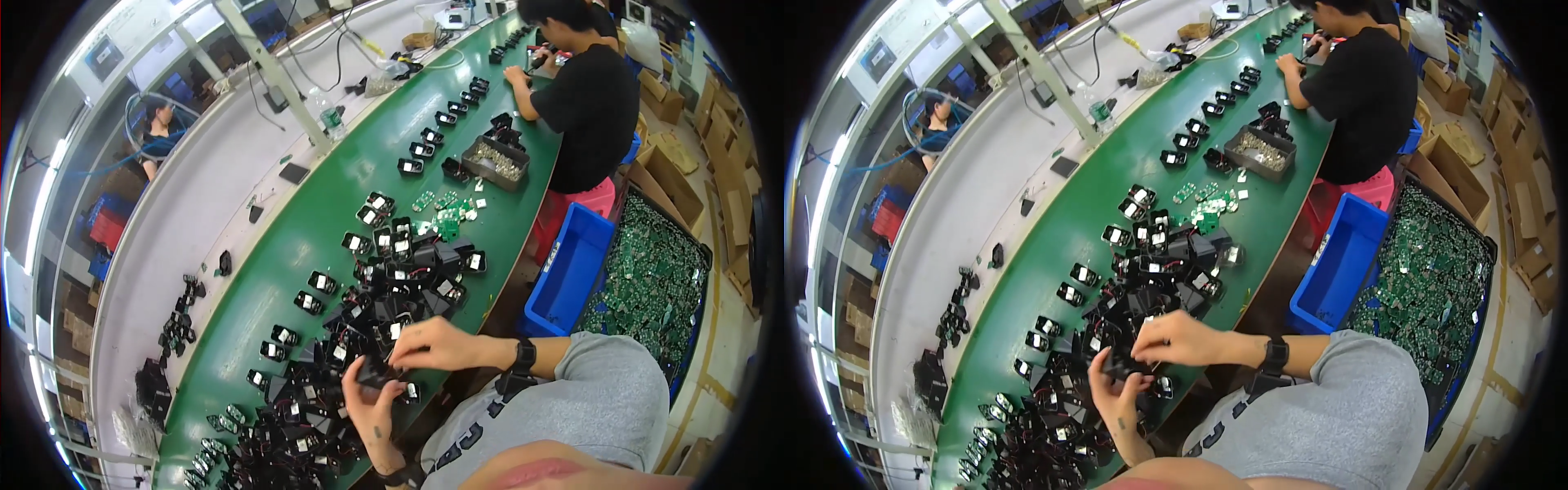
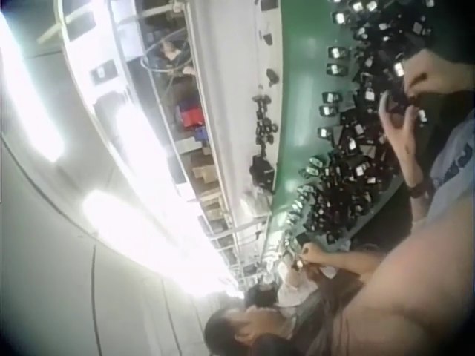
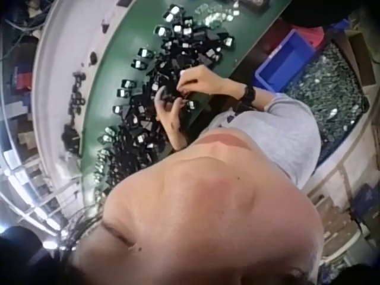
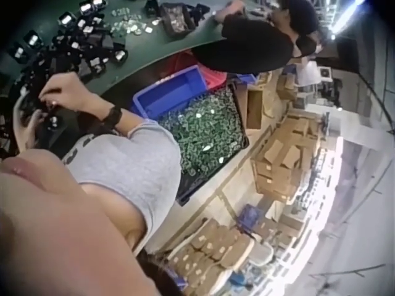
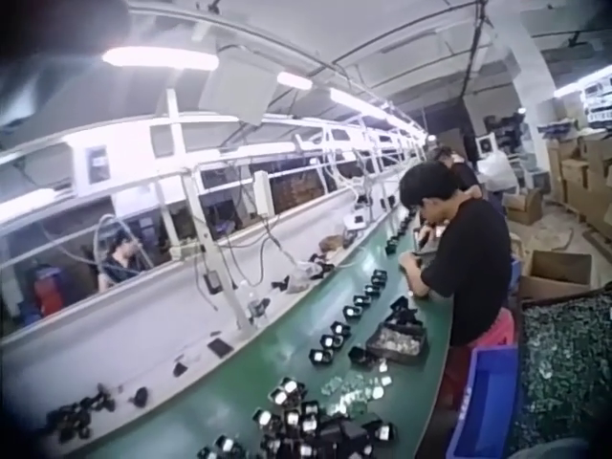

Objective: The person picks up a black plastic housing and a circuit board from the table, fits the circuit board into the housing, and presses them together. After assembling the components, the person places the unit back onto the green work surface and reaches for another housing.

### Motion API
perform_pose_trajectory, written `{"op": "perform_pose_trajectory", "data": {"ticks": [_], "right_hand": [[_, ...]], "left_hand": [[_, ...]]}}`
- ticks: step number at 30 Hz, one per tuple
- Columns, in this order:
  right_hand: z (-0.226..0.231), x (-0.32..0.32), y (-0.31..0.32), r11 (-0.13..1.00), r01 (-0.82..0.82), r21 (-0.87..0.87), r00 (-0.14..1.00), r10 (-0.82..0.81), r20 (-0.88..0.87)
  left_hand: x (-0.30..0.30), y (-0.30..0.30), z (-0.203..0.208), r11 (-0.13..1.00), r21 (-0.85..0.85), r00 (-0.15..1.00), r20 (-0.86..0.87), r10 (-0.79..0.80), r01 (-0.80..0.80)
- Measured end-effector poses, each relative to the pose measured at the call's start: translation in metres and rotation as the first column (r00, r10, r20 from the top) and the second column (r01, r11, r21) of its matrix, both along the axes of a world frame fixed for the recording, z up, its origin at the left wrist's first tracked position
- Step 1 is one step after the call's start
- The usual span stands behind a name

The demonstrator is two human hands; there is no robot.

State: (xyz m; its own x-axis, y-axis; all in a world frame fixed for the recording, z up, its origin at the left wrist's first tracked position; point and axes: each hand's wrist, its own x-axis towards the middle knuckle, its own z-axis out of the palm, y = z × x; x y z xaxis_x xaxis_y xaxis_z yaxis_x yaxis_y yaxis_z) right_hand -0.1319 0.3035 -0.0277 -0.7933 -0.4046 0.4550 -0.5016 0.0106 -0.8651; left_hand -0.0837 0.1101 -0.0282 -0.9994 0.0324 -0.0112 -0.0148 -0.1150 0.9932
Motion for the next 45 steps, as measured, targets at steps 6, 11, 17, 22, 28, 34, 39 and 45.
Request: {"op": "perform_pose_trajectory", "data": {"ticks": [6,11,17,22,28,34,39,45], "right_hand": [[0.007,0.000,0.022,0.994,-0.104,0.036,0.994,0.105,-0.017],[0.012,-0.034,0.075,0.922,0.381,0.076,0.917,-0.387,0.093],[-0.087,-0.140,0.217,0.400,0.870,0.287,0.435,-0.898,-0.065],[-0.111,-0.157,0.220,0.171,0.847,0.504,0.420,-0.796,-0.436],[-0.076,-0.145,0.211,0.501,0.859,0.105,0.498,-0.866,0.047],[-0.029,-0.074,0.083,0.711,0.565,-0.419,0.745,-0.221,0.629],[-0.028,-0.025,0.015,0.856,0.433,-0.284,0.852,-0.286,0.438],[-0.032,-0.011,-0.009,0.867,0.338,-0.365,0.899,-0.183,0.397]], "left_hand": [[-0.006,0.015,-0.001,0.999,0.018,0.999,0.028,0.046,-0.046],[-0.005,0.005,-0.001,0.988,0.032,0.988,0.052,0.147,-0.148],[0.001,-0.009,-0.003,0.928,0.356,0.992,0.099,0.078,-0.109],[0.003,-0.006,0.003,0.957,0.269,0.991,0.103,0.083,-0.109],[0.004,-0.006,0.010,0.961,0.220,0.985,0.092,0.149,-0.166],[-0.011,0.009,0.011,0.953,0.177,0.966,-0.035,0.254,-0.245],[-0.023,0.018,0.013,0.974,0.188,0.989,-0.048,0.138,-0.127],[-0.021,0.021,0.007,0.977,0.174,0.989,-0.054,0.137,-0.126]]}}
